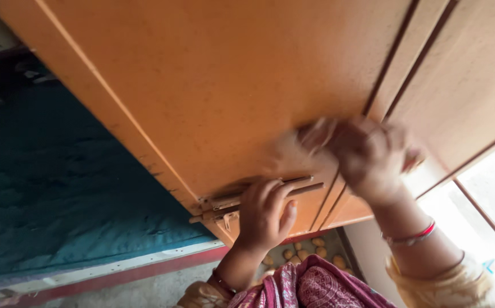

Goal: The person wipes the surface of a wooden door with a cloth. They systematically clean the door panels, edges, and the metal latch area using circular and back-and-forth motions.

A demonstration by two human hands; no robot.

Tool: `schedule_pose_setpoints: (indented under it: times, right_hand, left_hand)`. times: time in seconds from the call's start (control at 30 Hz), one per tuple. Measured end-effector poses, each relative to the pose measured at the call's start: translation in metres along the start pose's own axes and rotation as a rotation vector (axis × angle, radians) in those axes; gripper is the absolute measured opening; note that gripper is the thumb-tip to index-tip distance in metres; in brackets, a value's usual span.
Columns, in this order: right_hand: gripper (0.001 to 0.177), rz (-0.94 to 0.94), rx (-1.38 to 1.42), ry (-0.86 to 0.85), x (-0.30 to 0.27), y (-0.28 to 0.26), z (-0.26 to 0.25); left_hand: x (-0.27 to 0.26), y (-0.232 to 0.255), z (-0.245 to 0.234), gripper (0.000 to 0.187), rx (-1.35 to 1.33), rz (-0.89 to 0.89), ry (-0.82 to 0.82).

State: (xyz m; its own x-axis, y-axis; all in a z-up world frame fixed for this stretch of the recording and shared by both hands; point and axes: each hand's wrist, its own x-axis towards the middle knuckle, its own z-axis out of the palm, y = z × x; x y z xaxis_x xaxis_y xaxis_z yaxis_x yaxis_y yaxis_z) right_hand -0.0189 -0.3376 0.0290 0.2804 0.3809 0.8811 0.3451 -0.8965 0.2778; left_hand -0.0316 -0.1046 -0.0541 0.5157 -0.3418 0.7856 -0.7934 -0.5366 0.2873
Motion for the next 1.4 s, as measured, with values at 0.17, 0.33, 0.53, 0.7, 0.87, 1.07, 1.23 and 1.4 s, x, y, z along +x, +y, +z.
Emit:
schedule_pose_setpoints:
  times: [0.17,0.33,0.53,0.7,0.87,1.07,1.23,1.4]
  right_hand:
    - [0.013,0.139,-0.056,0.132,-0.007,0.019,0.012]
    - [0.032,0.421,0.623,-0.056,-0.074,-0.011,0.036]
    - [0.02,0.22,0.124,0.201,-0.078,-0.001,0.036]
    - [0.026,0.3,0.093,0.299,-0.019,0.035,0.015]
    - [0.022,0.303,0.021,0.299,-0.037,0.026,0.028]
    - [0.031,0.34,0.096,0.276,-0.07,0.003,0.037]
    - [0.031,0.285,0.096,0.342,0.011,0.035,0.013]
    - [0.029,0.302,0.008,0.312,0.056,0.028,0.0]
  left_hand:
    - [0.017,0.01,0.02,0.034,-0.033,0.059,-0.08]
    - [0.023,0.012,0.02,0.028,-0.009,0.027,-0.105]
    - [0.032,0.013,0.022,0.013,0.026,0.021,-0.117]
    - [0.033,0.015,0.026,0.013,0.024,0.004,-0.101]
    - [0.03,0.013,0.028,0.016,0.071,0.003,-0.118]
    - [0.033,0.012,0.031,0.016,0.072,0.0,-0.138]
    - [0.024,0.008,0.036,0.02,0.058,0.0,-0.111]
    - [0.007,-0.014,0.053,0.012,-0.002,0.07,-0.086]
